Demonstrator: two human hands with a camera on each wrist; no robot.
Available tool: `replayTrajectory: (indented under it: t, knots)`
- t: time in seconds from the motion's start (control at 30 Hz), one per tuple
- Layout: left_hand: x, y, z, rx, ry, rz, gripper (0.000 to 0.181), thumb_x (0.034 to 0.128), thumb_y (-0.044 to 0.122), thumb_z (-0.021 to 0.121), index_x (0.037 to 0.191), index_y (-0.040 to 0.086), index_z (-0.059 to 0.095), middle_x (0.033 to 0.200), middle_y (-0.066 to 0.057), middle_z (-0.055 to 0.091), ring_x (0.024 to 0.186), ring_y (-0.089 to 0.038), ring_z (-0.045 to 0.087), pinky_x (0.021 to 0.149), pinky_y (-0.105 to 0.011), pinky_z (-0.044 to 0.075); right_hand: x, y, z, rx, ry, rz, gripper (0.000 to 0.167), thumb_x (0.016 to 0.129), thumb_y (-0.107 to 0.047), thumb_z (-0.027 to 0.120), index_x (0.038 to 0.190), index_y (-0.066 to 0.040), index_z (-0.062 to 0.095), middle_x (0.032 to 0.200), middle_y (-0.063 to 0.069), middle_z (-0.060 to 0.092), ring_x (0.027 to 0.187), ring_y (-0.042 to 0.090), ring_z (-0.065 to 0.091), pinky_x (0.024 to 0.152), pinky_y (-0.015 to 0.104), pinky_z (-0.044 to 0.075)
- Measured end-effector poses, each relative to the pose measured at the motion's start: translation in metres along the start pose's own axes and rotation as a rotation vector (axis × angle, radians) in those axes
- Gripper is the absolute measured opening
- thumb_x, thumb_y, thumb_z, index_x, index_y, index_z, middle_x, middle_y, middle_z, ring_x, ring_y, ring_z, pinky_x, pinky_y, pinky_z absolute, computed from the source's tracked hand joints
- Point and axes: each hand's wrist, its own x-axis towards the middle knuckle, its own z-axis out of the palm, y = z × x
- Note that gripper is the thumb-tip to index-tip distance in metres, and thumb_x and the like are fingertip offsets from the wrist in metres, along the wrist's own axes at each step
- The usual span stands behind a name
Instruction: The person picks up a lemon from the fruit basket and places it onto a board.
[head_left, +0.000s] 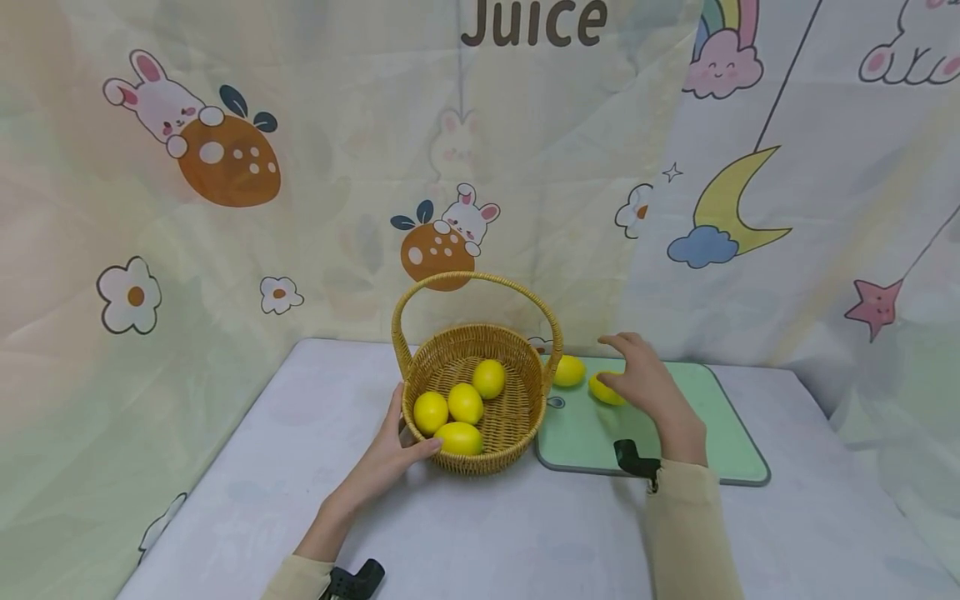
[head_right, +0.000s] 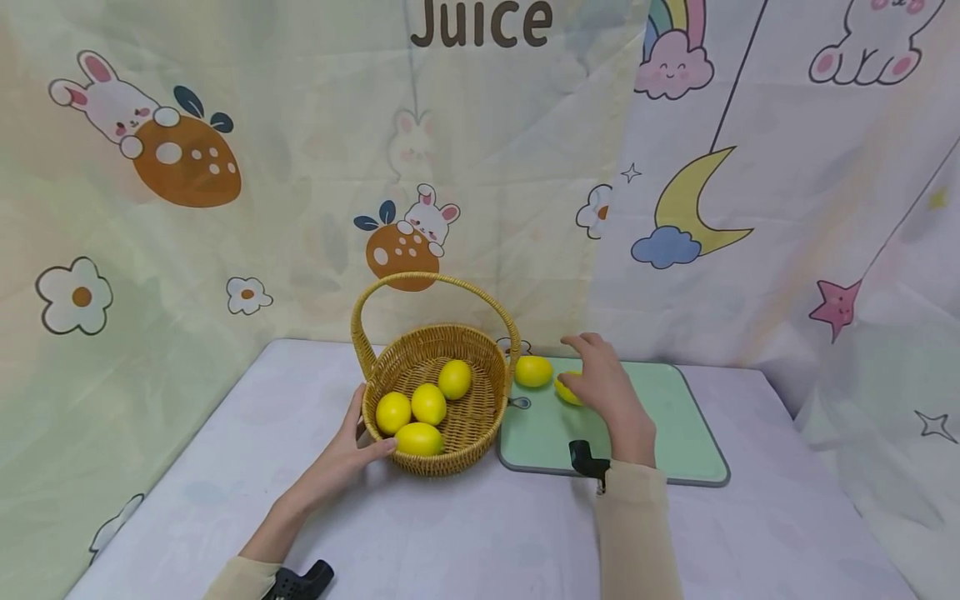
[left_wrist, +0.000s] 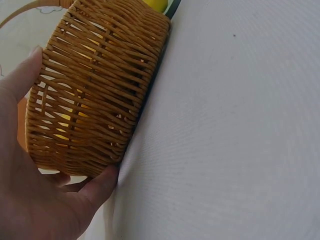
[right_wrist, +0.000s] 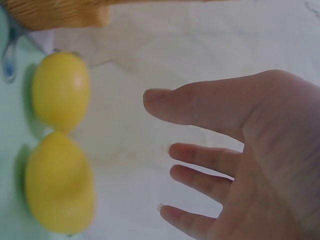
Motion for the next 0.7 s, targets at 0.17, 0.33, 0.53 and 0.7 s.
replayTrajectory:
  t: [0.17, 0.33, 0.53, 0.7]
  knots:
    - [-0.001, 0.001, 0.0, 0.006, -0.001, 0.003, 0.109, 0.0874, 0.044, 0.074, 0.155, 0.046, -0.012, 0.169, 0.004, -0.004, 0.156, -0.033, 0.003, 0.118, -0.069, 0.01, -0.007, -0.017, -0.014, 0.027, 0.028, -0.045, 0.06, 0.091, -0.015, 0.068, 0.146, -0.008, 0.046, 0.153, 0.023, 0.036, 0.138, 0.046, 0.036, 0.109, 0.066, 0.035]
    - [-0.001, 0.002, 0.0, 0.009, 0.001, -0.01, 0.109, 0.0871, 0.045, 0.074, 0.154, 0.047, -0.013, 0.169, 0.004, -0.004, 0.156, -0.033, 0.002, 0.118, -0.07, 0.009, -0.016, -0.033, -0.026, 0.052, 0.052, -0.083, 0.058, 0.091, -0.014, 0.068, 0.146, -0.011, 0.047, 0.152, 0.018, 0.04, 0.139, 0.042, 0.038, 0.11, 0.064, 0.036]
    - [0.0, 0.0, 0.0, 0.021, 0.002, -0.01, 0.11, 0.0865, 0.047, 0.073, 0.153, 0.047, -0.014, 0.169, 0.004, -0.005, 0.156, -0.032, 0.003, 0.118, -0.069, 0.009, -0.029, -0.053, -0.035, 0.076, 0.072, -0.165, 0.057, 0.091, -0.013, 0.069, 0.145, -0.014, 0.049, 0.149, 0.013, 0.047, 0.134, 0.036, 0.045, 0.104, 0.061, 0.044]
    - [0.0, -0.001, 0.0, 0.015, 0.001, -0.003, 0.11, 0.0864, 0.046, 0.074, 0.153, 0.047, -0.014, 0.169, 0.004, -0.004, 0.156, -0.032, 0.004, 0.118, -0.069, 0.009, -0.037, -0.073, -0.034, 0.088, 0.065, -0.273, 0.054, 0.09, -0.011, 0.071, 0.141, -0.012, 0.054, 0.139, 0.01, 0.057, 0.118, 0.031, 0.056, 0.094, 0.053, 0.051]
